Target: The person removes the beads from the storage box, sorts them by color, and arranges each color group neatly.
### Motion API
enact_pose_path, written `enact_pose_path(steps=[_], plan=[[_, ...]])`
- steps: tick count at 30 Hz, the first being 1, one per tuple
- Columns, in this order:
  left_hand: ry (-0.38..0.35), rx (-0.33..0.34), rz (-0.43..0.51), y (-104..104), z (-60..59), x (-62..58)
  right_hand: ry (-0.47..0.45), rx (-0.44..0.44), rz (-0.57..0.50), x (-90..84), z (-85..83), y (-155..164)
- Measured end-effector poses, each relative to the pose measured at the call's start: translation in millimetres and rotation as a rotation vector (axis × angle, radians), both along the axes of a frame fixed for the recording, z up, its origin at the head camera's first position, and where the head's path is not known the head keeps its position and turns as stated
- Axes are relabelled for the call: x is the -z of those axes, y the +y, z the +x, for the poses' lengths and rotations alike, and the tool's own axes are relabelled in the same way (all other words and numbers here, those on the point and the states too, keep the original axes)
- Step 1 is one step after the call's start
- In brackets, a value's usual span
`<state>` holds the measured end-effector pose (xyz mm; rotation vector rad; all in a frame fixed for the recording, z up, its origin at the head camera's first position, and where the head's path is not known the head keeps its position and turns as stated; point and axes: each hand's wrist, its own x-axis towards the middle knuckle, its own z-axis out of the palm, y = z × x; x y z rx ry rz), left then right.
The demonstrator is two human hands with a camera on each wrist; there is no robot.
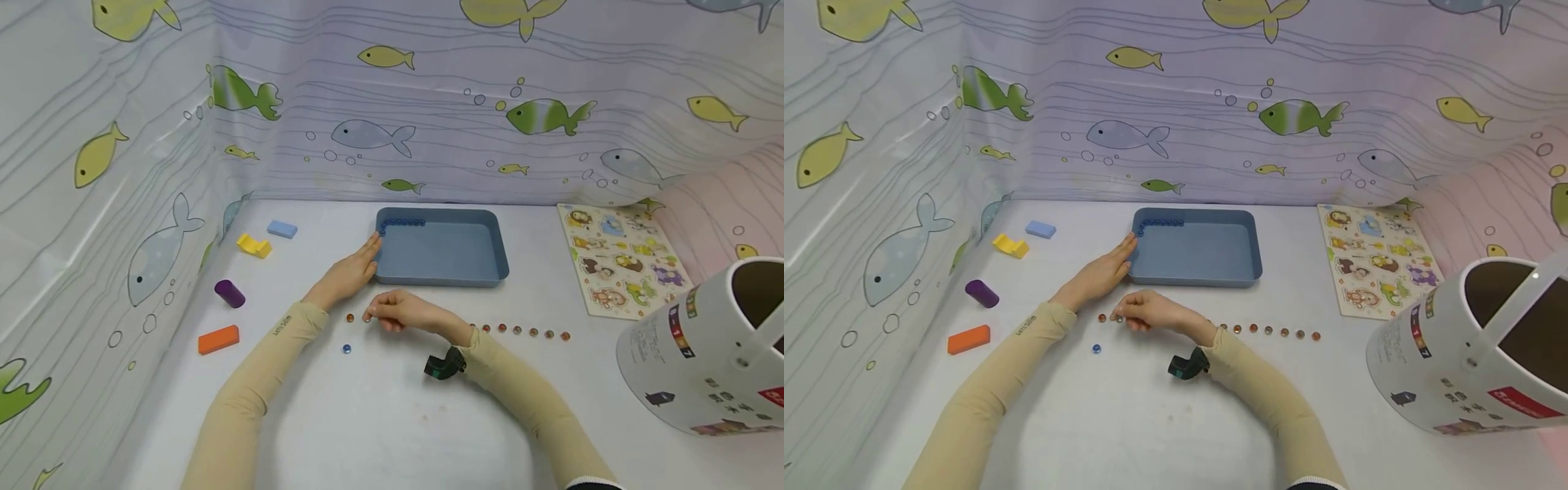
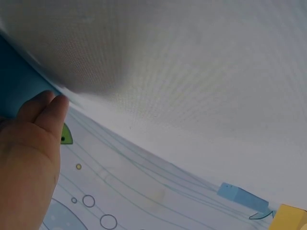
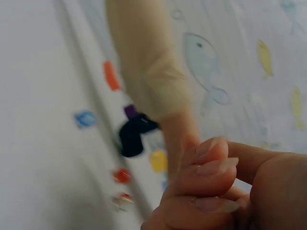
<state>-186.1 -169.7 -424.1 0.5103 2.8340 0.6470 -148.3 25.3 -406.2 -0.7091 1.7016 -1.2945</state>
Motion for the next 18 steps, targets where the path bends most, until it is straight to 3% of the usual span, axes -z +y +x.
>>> enact_pose_path(steps=[7,14,18], plan=[[0.011,-0.005,0.007,0,-0.6,2.4,0.173,-0.065,0.126,22.9,29.5,-17],[0.015,0.001,0.004,0,-0.3,2.4,0.331,-0.056,0.201,27.7,37.3,-21],[0.016,0.002,0.009,-1,-0.8,3.7,0.367,-0.055,0.197,27.5,39.8,-22]])
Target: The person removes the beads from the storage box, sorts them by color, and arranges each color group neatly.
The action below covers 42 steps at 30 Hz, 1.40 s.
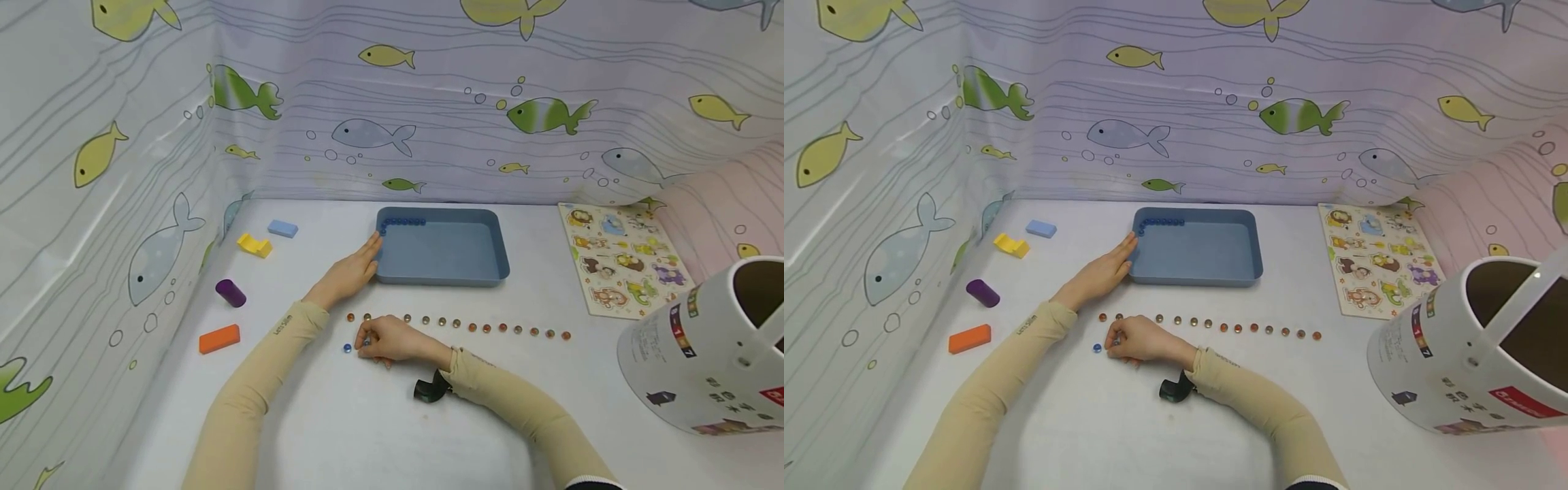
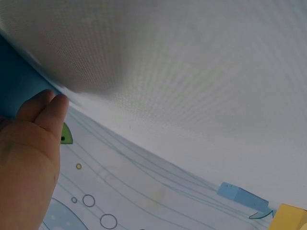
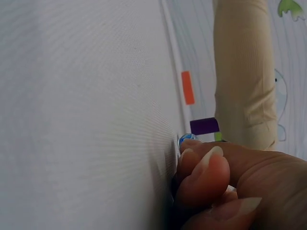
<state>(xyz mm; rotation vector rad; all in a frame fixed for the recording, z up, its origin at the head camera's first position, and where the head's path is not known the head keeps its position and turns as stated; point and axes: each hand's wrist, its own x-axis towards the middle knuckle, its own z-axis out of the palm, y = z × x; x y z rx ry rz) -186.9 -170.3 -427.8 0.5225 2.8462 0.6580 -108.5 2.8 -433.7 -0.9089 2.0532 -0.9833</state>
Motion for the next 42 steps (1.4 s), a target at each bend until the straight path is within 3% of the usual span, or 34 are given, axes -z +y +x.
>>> enact_pose_path(steps=[16,31,38,42], plan=[[0.000,-0.004,0.000,-1,0.3,1.6,0.082,-0.025,0.010,0.5,4.2,-7],[0.007,0.007,0.000,-2,-1.0,0.6,0.068,-0.003,-0.013,-1.7,4.4,-7],[0.004,0.000,-0.002,-2,-1.7,-0.5,0.053,-0.017,-0.008,-8.7,4.4,-5],[-0.014,0.002,-0.002,-1,-1.2,-2.0,0.011,-0.030,-0.025,-25.7,-4.2,3]])
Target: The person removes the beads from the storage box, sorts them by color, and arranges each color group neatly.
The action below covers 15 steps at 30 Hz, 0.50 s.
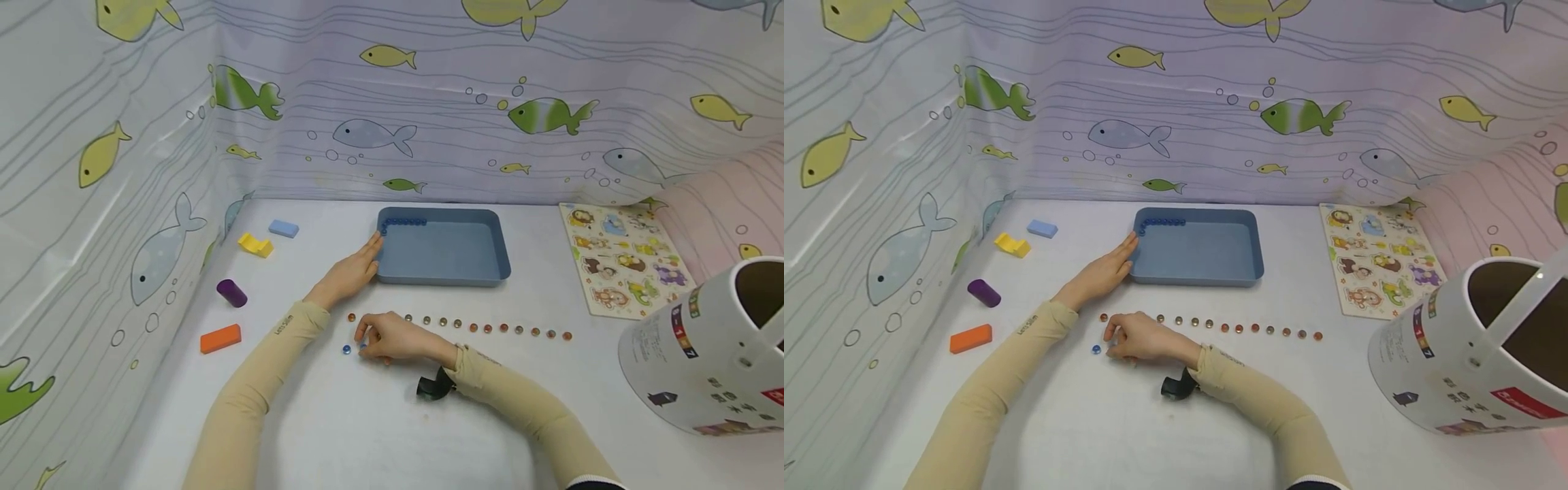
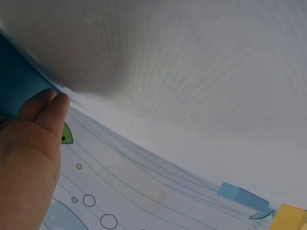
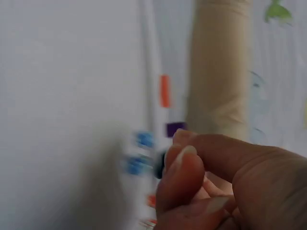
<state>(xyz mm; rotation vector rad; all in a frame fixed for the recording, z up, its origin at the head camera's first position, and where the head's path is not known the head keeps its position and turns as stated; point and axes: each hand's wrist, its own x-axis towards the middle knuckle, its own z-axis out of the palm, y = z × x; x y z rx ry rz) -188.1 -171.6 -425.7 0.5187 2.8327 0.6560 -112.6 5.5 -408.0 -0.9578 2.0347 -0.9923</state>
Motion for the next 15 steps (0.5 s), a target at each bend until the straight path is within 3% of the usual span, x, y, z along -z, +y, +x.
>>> enact_pose_path(steps=[4,7,11,15], plan=[[0.013,0.000,-0.007,-1,-1.1,-2.2,-0.008,0.019,-0.071,-31.3,-32.5,12],[0.016,-0.004,-0.008,-2,-1.5,-3.1,-0.019,0.101,-0.156,-48.3,-67.1,20],[-0.001,-0.012,-0.004,-1,-0.9,-1.8,-0.065,0.305,-0.250,-54.6,-111.3,33],[-0.013,-0.020,-0.006,0,0.8,0.5,-0.112,0.524,-0.292,-44.5,-147.6,44]])
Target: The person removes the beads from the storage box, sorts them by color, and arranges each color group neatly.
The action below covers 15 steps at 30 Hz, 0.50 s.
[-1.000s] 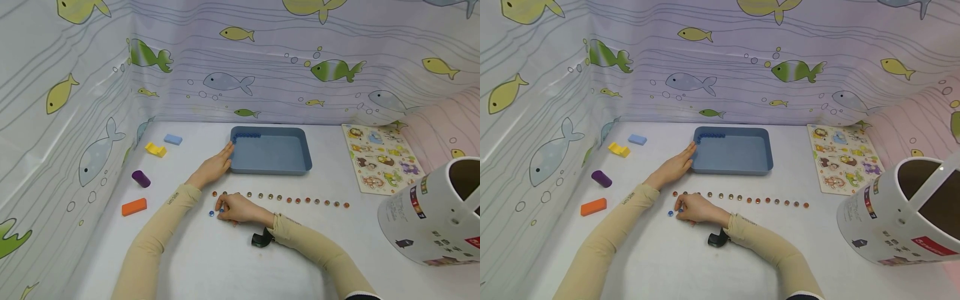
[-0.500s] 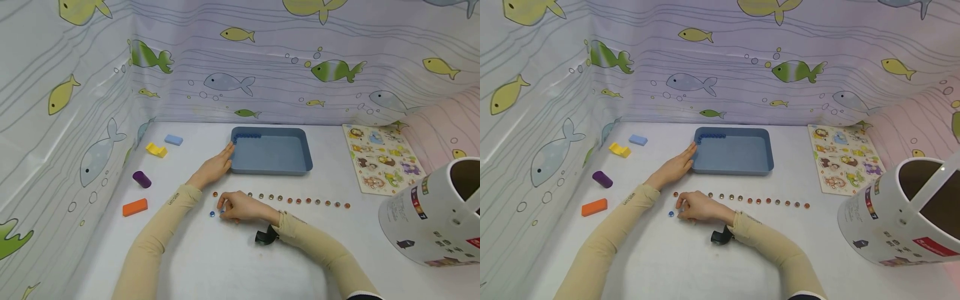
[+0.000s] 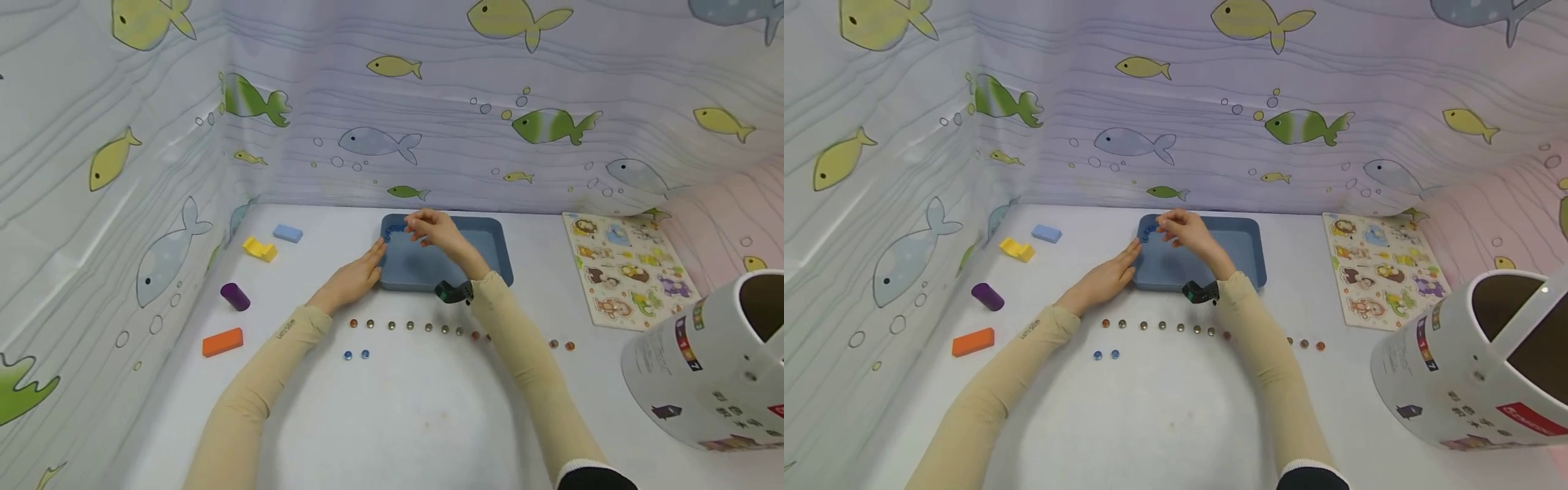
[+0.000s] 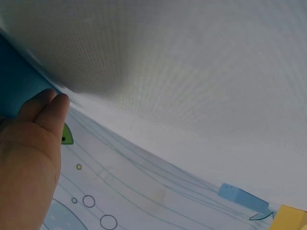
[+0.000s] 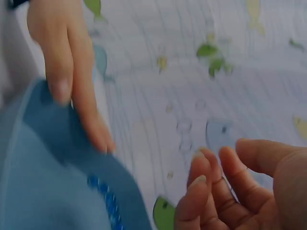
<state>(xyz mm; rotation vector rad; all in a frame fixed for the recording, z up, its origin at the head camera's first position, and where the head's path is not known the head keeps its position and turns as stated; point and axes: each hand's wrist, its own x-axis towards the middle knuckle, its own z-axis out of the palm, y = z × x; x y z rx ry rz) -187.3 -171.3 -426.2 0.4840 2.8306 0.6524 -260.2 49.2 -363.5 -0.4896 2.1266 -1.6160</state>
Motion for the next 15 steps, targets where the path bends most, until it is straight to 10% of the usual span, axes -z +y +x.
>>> enact_pose_path(steps=[15], plan=[[0.015,0.011,-0.012,-1,0.3,-0.6,-0.154,0.275,0.064,62.8,-55.3,8]])
